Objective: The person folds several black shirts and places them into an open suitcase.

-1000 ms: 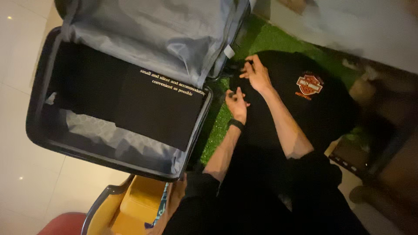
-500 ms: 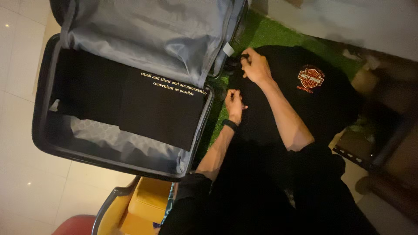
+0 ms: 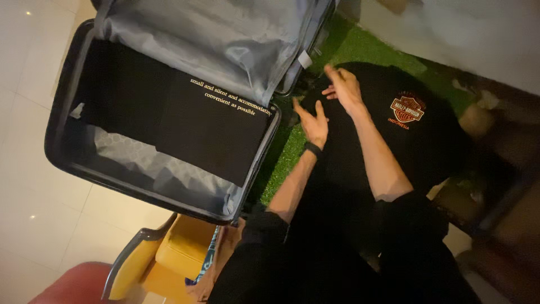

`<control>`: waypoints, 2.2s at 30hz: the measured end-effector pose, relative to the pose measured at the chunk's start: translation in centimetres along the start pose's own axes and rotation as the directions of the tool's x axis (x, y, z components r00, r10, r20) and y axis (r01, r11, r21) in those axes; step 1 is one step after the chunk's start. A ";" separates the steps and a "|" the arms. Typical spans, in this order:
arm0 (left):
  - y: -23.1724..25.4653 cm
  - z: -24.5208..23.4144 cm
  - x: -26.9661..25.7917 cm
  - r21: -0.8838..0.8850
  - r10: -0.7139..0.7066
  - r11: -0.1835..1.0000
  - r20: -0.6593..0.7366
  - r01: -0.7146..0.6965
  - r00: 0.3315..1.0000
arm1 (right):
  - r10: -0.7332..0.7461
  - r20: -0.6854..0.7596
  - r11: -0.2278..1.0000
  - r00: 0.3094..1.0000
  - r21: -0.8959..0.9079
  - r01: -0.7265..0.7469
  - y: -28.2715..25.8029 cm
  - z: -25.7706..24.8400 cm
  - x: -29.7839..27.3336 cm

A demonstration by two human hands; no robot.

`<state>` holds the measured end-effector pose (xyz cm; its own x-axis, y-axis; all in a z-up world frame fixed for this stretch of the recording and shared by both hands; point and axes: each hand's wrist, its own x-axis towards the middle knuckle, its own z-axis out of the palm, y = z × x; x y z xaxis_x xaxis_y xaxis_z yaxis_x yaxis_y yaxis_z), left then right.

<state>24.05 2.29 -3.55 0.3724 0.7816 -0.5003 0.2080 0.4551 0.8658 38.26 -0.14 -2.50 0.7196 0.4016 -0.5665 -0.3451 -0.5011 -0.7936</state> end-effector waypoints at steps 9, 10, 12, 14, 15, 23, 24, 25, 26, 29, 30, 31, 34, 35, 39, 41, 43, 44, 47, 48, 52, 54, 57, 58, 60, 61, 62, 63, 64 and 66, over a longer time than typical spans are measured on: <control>-6.5 -0.3 4.5 0.277 0.294 0.915 0.040 -0.293 0.955 | -0.279 0.054 0.956 0.959 -0.074 0.282 3.1 -1.6 2.6; -5.8 -0.4 3.6 0.275 0.301 0.914 0.037 -0.299 0.953 | -0.286 0.056 0.954 0.957 -0.072 0.290 2.8 -1.9 2.4; -2.7 -1.6 1.0 0.353 0.427 0.829 0.101 -0.433 0.899 | -0.027 0.012 0.986 1.000 0.165 0.024 1.4 -2.1 1.2; 1.2 -2.4 -1.8 0.443 0.377 0.797 0.164 -0.410 0.911 | 0.097 0.012 0.958 0.995 0.270 -0.096 -1.0 -2.2 -0.2; 3.0 -2.7 -3.0 0.523 0.310 0.760 0.228 -0.385 0.923 | 0.227 0.011 0.905 0.974 0.366 -0.216 -2.1 -2.5 -1.1; 6.5 -2.4 -6.2 0.552 0.616 0.216 0.563 -0.806 0.551 | -0.071 -0.102 0.942 0.992 -0.335 0.033 -2.4 -5.6 -2.7; 5.7 -2.1 -6.3 0.504 0.496 0.219 0.680 -0.835 0.540 | -0.226 -0.123 0.900 0.966 -0.405 0.160 -1.3 -6.4 -2.7; 4.9 -1.8 -6.4 0.502 0.491 0.221 0.683 -0.836 0.541 | -0.220 -0.126 0.902 0.967 -0.404 0.153 -0.3 -6.9 -2.7; 4.1 -1.4 -6.6 0.471 0.464 0.136 0.747 -0.871 0.476 | -0.246 -0.181 0.903 0.952 -0.400 0.158 0.6 -7.5 -2.6; 1.9 -0.3 -7.1 0.411 0.448 -0.037 0.821 -0.911 0.352 | -0.267 -0.284 0.913 0.921 -0.379 0.147 3.2 -9.2 -2.4; 1.0 -0.2 -7.3 0.393 0.455 -0.124 0.839 -0.911 0.299 | -0.254 -0.329 0.924 0.909 -0.359 0.128 4.3 -9.7 -2.5; 0.2 0.0 -7.3 0.393 0.454 -0.123 0.839 -0.911 0.300 | -0.252 -0.329 0.925 0.910 -0.359 0.126 5.2 -10.4 -2.5; -2.1 -0.2 -7.1 0.291 0.359 -0.132 0.905 -0.948 0.228 | -0.232 -0.339 0.893 0.912 -0.446 0.062 8.1 -12.0 -2.5; -2.6 -0.4 -7.0 0.243 0.286 -0.101 0.936 -0.965 0.206 | -0.200 -0.356 0.888 0.913 -0.459 0.015 8.8 -12.1 -2.4; -2.4 -2.1 -6.5 0.144 0.353 -0.069 0.929 -0.987 0.111 | -0.187 -0.420 0.905 0.888 -0.425 -0.011 8.4 -12.0 -2.1; -2.0 -2.9 -6.6 0.215 0.340 -0.028 0.920 -0.976 0.193 | -0.416 -0.384 0.784 0.824 -0.611 0.112 6.8 -11.4 -2.3; -1.8 -3.9 -5.9 0.281 0.319 0.011 0.909 -0.960 0.269 | -0.615 -0.301 0.612 0.729 -0.765 0.201 5.2 -10.3 -2.5; -1.8 -4.3 -5.4 0.323 0.316 -0.123 0.909 -0.938 0.271 | -0.602 -0.240 0.612 0.762 -0.751 0.247 4.4 -9.6 -2.2; -1.5 -5.4 -3.9 0.357 0.262 -0.217 0.918 -0.908 0.299 | -0.560 -0.164 0.629 0.812 -0.723 0.287 3.0 -7.5 -0.4; -1.5 -6.1 -3.9 0.366 0.201 -0.174 0.922 -0.914 0.331 | -0.523 -0.142 0.645 0.840 -0.710 0.282 3.2 -7.1 0.1; -0.6 -6.7 -3.3 0.402 0.204 -0.117 0.905 -0.908 0.374 | -0.545 -0.141 0.687 0.827 -0.641 0.343 3.2 -6.3 3.9; -0.2 -6.6 -3.0 0.399 0.216 -0.034 0.898 -0.916 0.383 | -0.443 -0.174 0.816 0.879 -0.485 0.315 2.5 -5.8 4.8; -0.5 -6.4 -2.8 0.416 0.243 -0.009 0.883 -0.909 0.401 | -0.393 -0.226 0.858 0.891 -0.440 0.266 0.5 -5.4 3.4; -0.6 -6.3 -2.6 0.399 0.234 -0.013 0.893 -0.917 0.386 | -0.385 -0.246 0.864 0.889 -0.434 0.255 -0.3 -5.3 2.7; -0.8 -6.4 -2.5 0.423 0.232 0.002 0.881 -0.906 0.412 | -0.337 -0.205 0.904 0.919 -0.344 0.254 -1.0 -5.5 0.7; -0.9 -6.5 -2.8 0.404 0.216 0.000 0.893 -0.915 0.395 | -0.324 -0.227 0.911 0.919 -0.335 0.238 -0.5 -5.9 -1.1; -0.9 -6.4 -2.6 0.400 0.261 0.006 0.884 -0.917 0.387 | -0.554 -0.253 0.795 0.793 -0.444 0.413 0.0 -6.4 -2.6; -0.9 -6.3 -2.5 0.394 0.306 0.014 0.873 -0.919 0.379 | -0.748 -0.239 0.628 0.619 -0.556 0.544 1.0 -6.8 -4.2; -0.9 -6.1 -2.2 0.370 0.299 0.005 0.886 -0.929 0.355 | -0.701 -0.284 0.679 0.655 -0.546 0.490 2.4 -7.5 -6.3; -0.9 -5.8 -2.3 0.408 0.261 -0.054 0.887 -0.911 0.382 | -0.563 -0.395 0.770 0.726 -0.570 0.287 6.4 -9.7 -10.8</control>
<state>17.75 2.56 -3.23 0.9984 0.0387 0.0409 0.0185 -0.9112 0.4116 34.17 -15.15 0.71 0.9549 0.2703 0.1231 0.2837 -0.7077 -0.6471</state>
